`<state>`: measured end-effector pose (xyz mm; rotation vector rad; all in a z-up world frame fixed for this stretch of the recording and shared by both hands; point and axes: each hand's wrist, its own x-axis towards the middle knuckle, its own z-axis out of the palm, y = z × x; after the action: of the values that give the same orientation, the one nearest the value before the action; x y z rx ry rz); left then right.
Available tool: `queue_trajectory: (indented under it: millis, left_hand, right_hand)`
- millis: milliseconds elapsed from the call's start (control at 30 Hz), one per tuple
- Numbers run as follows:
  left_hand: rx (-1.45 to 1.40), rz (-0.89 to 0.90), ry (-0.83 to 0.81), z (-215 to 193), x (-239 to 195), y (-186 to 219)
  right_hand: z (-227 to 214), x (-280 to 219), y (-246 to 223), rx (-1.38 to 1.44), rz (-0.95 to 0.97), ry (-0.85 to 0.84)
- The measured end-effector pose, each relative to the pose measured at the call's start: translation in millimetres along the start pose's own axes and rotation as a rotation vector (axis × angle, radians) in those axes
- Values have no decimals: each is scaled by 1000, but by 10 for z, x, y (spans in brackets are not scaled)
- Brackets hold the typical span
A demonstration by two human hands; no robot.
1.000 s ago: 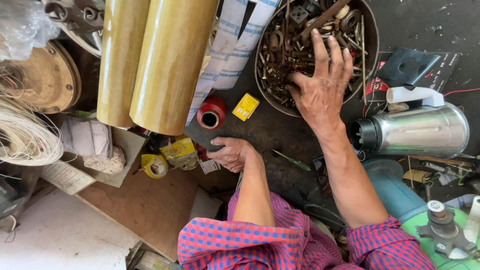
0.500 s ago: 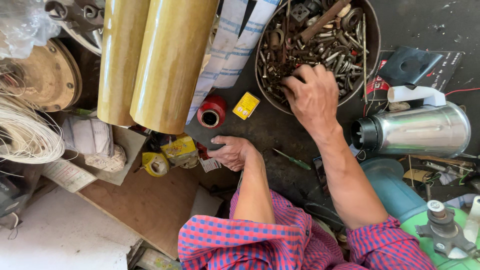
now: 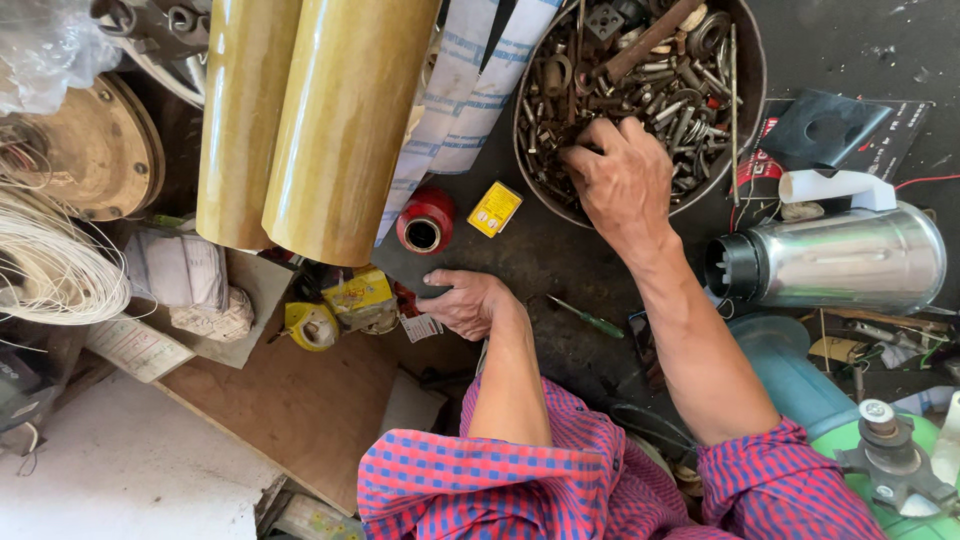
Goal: The person works on a green electric motor, using pliers to adjust a metal bracket and a screwdriver to tighten screws. The person repeatedly picks up and places down tools and small parts while manipulating the motor on a cluttered workbench.
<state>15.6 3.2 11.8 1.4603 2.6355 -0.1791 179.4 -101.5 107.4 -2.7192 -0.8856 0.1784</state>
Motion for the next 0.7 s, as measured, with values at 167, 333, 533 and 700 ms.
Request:
queue_trajectory:
  millis: [167, 333, 533, 700]
  left_hand:
    - [-13, 3, 11, -10, 10, 0]
    - [-18, -21, -4, -15, 7, 14]
    - [0, -20, -23, 1, 13, 0]
    - [7, -2, 86, 79, 32, -29]
  right_hand:
    - [7, 10, -11, -25, -12, 22]
    - [-22, 47, -22, -59, 0, -28]
    - [-47, 56, -65, -88, -25, -27]
    - [-214, -25, -20, 35, 77, 44]
